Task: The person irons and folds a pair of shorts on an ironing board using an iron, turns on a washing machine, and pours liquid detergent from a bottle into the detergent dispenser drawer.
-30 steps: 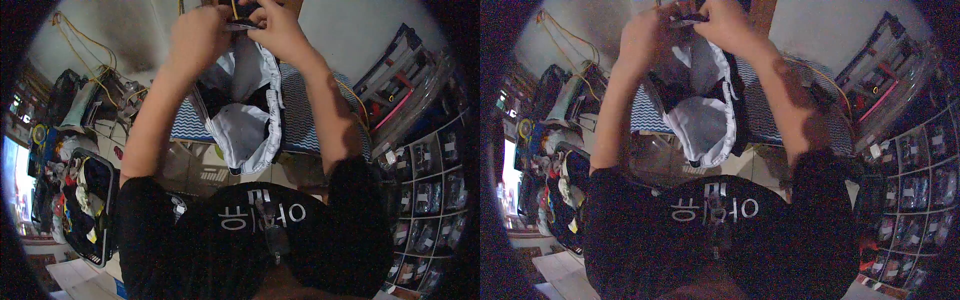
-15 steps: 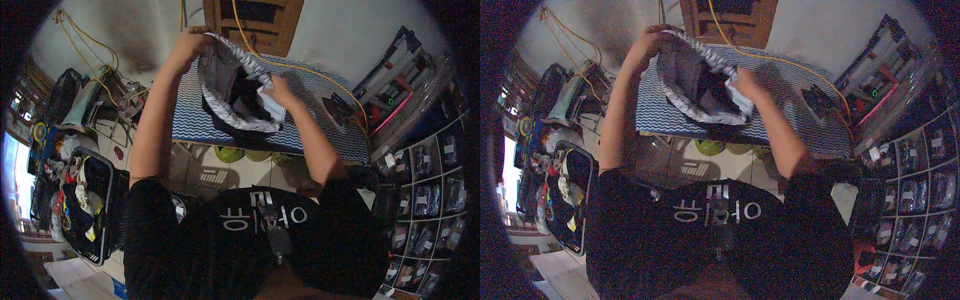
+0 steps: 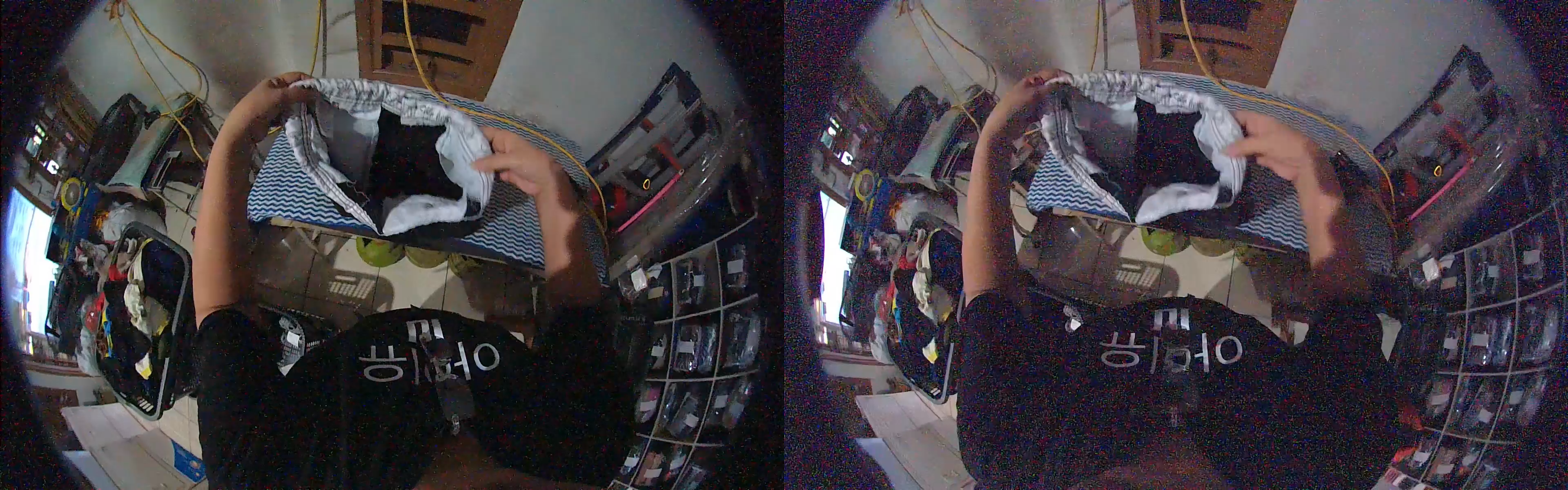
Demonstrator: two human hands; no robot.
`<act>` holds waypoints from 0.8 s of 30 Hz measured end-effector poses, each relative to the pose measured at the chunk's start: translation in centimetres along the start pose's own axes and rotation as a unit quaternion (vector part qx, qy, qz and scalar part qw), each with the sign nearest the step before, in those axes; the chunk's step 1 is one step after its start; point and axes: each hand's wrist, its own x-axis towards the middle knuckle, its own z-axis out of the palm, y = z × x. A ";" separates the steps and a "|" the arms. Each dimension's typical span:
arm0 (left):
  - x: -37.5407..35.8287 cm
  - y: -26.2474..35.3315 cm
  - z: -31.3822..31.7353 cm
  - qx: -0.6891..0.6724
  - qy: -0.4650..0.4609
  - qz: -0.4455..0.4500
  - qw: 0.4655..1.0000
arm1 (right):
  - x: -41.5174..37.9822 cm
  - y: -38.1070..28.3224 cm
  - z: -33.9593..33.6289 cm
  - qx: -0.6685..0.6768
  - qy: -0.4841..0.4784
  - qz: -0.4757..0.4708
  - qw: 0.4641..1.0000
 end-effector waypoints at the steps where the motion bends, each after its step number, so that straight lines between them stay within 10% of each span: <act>1: 0.1 -1.0 -0.2 0.016 -0.013 0.013 1.000 | 0.1 1.0 -0.7 -0.071 0.003 -0.009 0.997; 2: 0.3 -1.8 -0.4 0.033 -0.027 0.026 0.999 | 0.0 1.9 -1.7 -0.142 0.007 -0.019 0.990; 3: 0.6 -2.2 -0.6 0.017 -0.004 0.010 1.000 | 0.1 1.7 -2.8 -0.459 0.179 -0.076 0.867; 6: 1.5 -2.6 1.2 0.080 0.108 0.073 0.988 | 0.8 -0.6 -2.4 -0.565 0.397 -0.067 0.720; 7: 0.7 -1.4 2.4 0.218 0.167 0.114 0.955 | 1.0 -0.5 -2.5 -0.569 0.378 -0.059 0.728; 10: 1.0 -0.9 3.7 -0.091 0.065 0.080 0.990 | 1.2 -0.3 -3.2 -0.594 0.292 -0.030 0.749; 12: 0.6 -0.1 3.5 -0.163 0.028 0.084 0.983 | 0.7 -0.7 -3.9 -0.624 0.205 -0.003 0.754; 15: -0.1 0.8 3.6 -0.283 0.052 0.087 0.954 | -0.1 -2.1 -2.0 -0.499 0.373 0.005 0.782; 19: -0.4 0.8 4.4 -0.269 0.102 0.125 0.950 | 1.5 5.6 -1.2 -0.456 0.203 -0.083 0.862; 24: 0.2 -1.6 3.9 -0.209 0.098 0.108 0.967 | -1.9 -1.5 -0.9 -0.579 0.335 0.025 0.743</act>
